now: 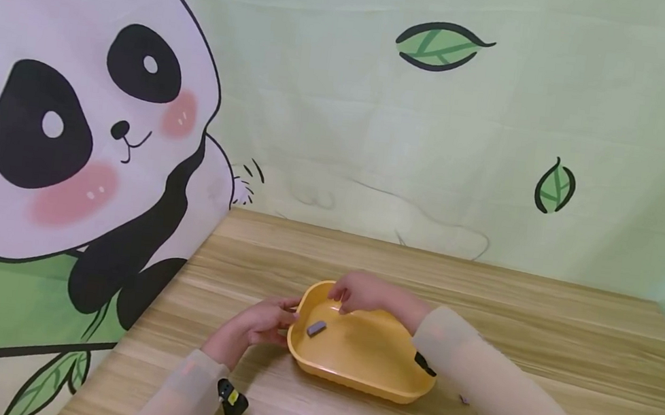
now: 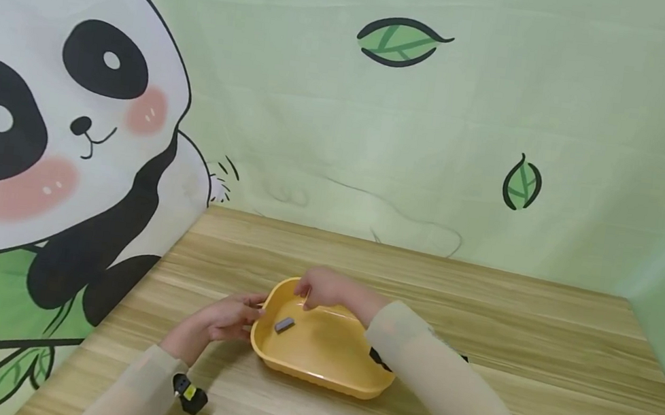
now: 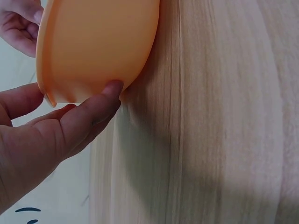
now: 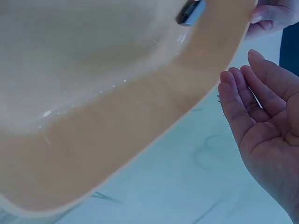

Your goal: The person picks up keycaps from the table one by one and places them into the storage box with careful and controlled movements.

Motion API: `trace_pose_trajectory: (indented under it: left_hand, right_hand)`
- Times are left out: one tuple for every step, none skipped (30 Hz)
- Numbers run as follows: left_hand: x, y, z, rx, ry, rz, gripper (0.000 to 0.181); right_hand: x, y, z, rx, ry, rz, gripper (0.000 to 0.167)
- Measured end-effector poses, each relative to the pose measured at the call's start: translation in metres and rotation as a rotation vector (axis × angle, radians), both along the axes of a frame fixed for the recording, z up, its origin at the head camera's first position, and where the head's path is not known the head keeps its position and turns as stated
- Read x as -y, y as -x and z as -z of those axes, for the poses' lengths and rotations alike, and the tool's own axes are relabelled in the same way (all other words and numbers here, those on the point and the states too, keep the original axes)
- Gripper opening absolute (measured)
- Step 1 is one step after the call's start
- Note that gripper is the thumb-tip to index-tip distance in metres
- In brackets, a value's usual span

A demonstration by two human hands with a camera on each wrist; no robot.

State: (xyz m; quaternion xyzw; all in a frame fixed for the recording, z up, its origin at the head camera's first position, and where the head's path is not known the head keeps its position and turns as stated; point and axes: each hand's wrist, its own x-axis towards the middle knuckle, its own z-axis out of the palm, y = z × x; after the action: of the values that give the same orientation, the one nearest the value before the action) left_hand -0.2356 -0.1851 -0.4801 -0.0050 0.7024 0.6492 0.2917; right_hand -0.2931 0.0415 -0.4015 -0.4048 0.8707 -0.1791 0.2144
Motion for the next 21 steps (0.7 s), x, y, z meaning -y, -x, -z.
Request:
trace_pose_trajectory:
  left_hand:
    - [0.000, 0.000, 0.000, 0.001, 0.000, -0.001, 0.060]
    - [0.000, 0.000, 0.000, 0.001, 0.002, -0.001, 0.060]
    - [0.000, 0.000, 0.000, 0.002, 0.002, -0.003, 0.060]
    - [0.000, 0.000, 0.000, 0.002, 0.003, -0.004, 0.060]
    - [0.000, 0.000, 0.000, 0.003, 0.004, -0.005, 0.060]
    - [0.000, 0.000, 0.000, 0.004, 0.006, -0.005, 0.060]
    - [0.000, 0.000, 0.000, 0.004, 0.008, -0.004, 0.059]
    - [0.000, 0.000, 0.000, 0.004, 0.007, -0.001, 0.059]
    - [0.001, 0.000, 0.001, 0.004, 0.007, 0.000, 0.059]
    - [0.001, 0.000, 0.000, 0.003, 0.007, 0.004, 0.059]
    - [0.001, 0.000, 0.001, 0.003, 0.008, 0.007, 0.059]
    - [0.001, 0.000, 0.001, 0.003, 0.008, 0.010, 0.060]
    - [0.001, 0.000, 0.001, 0.003, 0.008, 0.011, 0.060]
    - [0.001, 0.000, 0.001, 0.004, 0.007, 0.012, 0.060]
    - [0.000, 0.000, 0.001, 0.005, 0.007, 0.011, 0.060]
    - [0.000, 0.000, 0.001, 0.006, 0.007, 0.010, 0.060]
    - [0.000, 0.000, 0.001, 0.007, 0.006, 0.007, 0.060]
    - [0.000, 0.000, 0.000, 0.008, 0.006, 0.004, 0.060]
    - [0.000, 0.000, 0.000, 0.009, 0.005, 0.002, 0.060]
    - [0.000, 0.000, 0.000, 0.009, 0.005, -0.001, 0.060]
    - [0.000, 0.000, 0.000, 0.008, 0.005, -0.004, 0.060]
  right_hand:
    - [-0.001, -0.002, -0.003, 0.003, -0.002, 0.004, 0.037]
    - [-0.002, -0.003, -0.006, 0.000, -0.002, 0.002, 0.037]
    - [-0.003, -0.005, -0.009, -0.006, -0.001, -0.001, 0.037]
    - [-0.003, -0.006, -0.011, -0.009, 0.001, -0.004, 0.037]
    - [-0.005, -0.007, -0.012, -0.011, 0.007, -0.005, 0.038]
    - [-0.006, -0.008, -0.014, -0.023, 0.011, -0.013, 0.037]
    - [-0.007, -0.009, -0.015, -0.030, 0.015, -0.016, 0.037]
    - [-0.008, -0.009, -0.015, -0.040, 0.021, -0.021, 0.037]
    - [-0.009, -0.009, -0.015, -0.046, 0.028, -0.023, 0.037]
    - [-0.010, -0.008, -0.014, -0.054, 0.034, -0.027, 0.037]
    - [-0.011, -0.009, -0.015, -0.060, 0.039, -0.026, 0.036]
    - [-0.012, -0.009, -0.015, -0.068, 0.044, -0.028, 0.036]
    - [-0.014, -0.009, -0.016, -0.065, 0.049, -0.024, 0.036]
    - [-0.015, -0.009, -0.017, -0.067, 0.053, -0.023, 0.036]
    - [-0.016, -0.010, -0.018, -0.068, 0.057, -0.024, 0.036]
    - [-0.017, -0.010, -0.019, -0.072, 0.060, -0.026, 0.037]
    - [-0.019, -0.011, -0.020, -0.068, 0.065, -0.024, 0.037]
    - [-0.020, -0.012, -0.022, -0.069, 0.070, -0.029, 0.037]
    - [-0.021, -0.013, -0.023, -0.071, 0.073, -0.032, 0.037]
    - [-0.023, -0.014, -0.024, -0.070, 0.077, -0.031, 0.036]
    - [-0.024, -0.015, -0.025, -0.067, 0.082, -0.027, 0.036]
